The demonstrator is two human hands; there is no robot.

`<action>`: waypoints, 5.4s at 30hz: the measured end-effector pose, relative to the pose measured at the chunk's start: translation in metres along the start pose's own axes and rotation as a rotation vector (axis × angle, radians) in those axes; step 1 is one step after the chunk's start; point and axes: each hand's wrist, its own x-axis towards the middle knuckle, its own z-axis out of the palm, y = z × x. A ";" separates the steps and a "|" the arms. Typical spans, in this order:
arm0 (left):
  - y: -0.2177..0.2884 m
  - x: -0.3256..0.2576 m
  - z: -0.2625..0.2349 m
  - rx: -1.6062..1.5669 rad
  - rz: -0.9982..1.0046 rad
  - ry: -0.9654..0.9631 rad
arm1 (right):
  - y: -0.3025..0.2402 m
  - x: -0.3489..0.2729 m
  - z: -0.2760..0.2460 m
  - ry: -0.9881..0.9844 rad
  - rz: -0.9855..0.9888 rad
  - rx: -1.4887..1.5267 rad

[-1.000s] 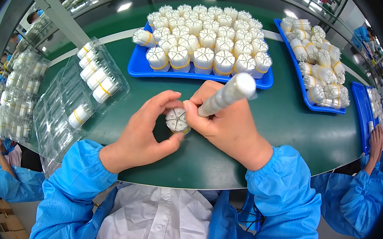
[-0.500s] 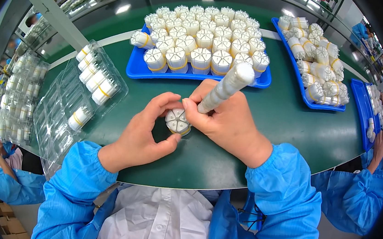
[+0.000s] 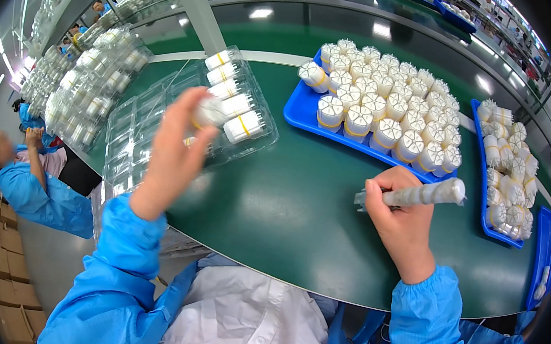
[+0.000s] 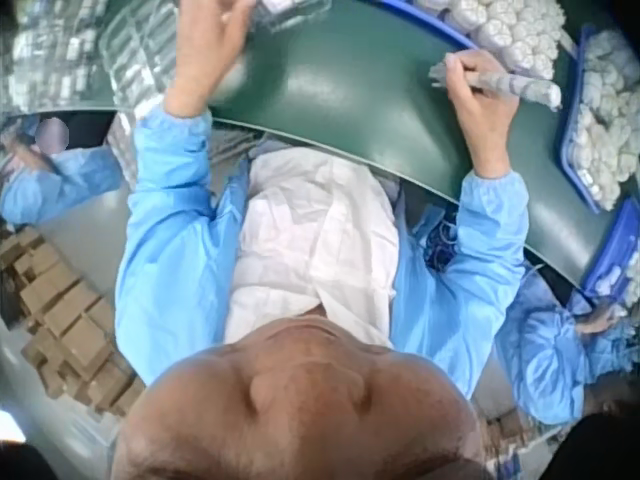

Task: The person inserts a white wick into the center of small white cylindrical candles using a handheld tool. They place the finished candles into a clear plastic packaging tray. The person works at a green table in a factory setting, handling items one at a time.

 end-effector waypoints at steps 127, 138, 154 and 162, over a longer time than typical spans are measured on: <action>0.086 0.008 0.088 -0.893 -0.067 -0.685 | 0.006 0.006 -0.004 0.131 0.187 0.207; -0.113 0.025 -0.022 0.173 -0.314 -0.396 | -0.002 0.002 0.005 0.004 0.001 0.083; 0.006 0.120 0.135 0.024 0.037 -0.292 | 0.010 0.003 0.003 -0.057 -0.072 -0.020; 0.088 0.045 0.060 -0.469 0.246 -0.530 | -0.004 0.006 -0.010 0.096 -0.144 0.082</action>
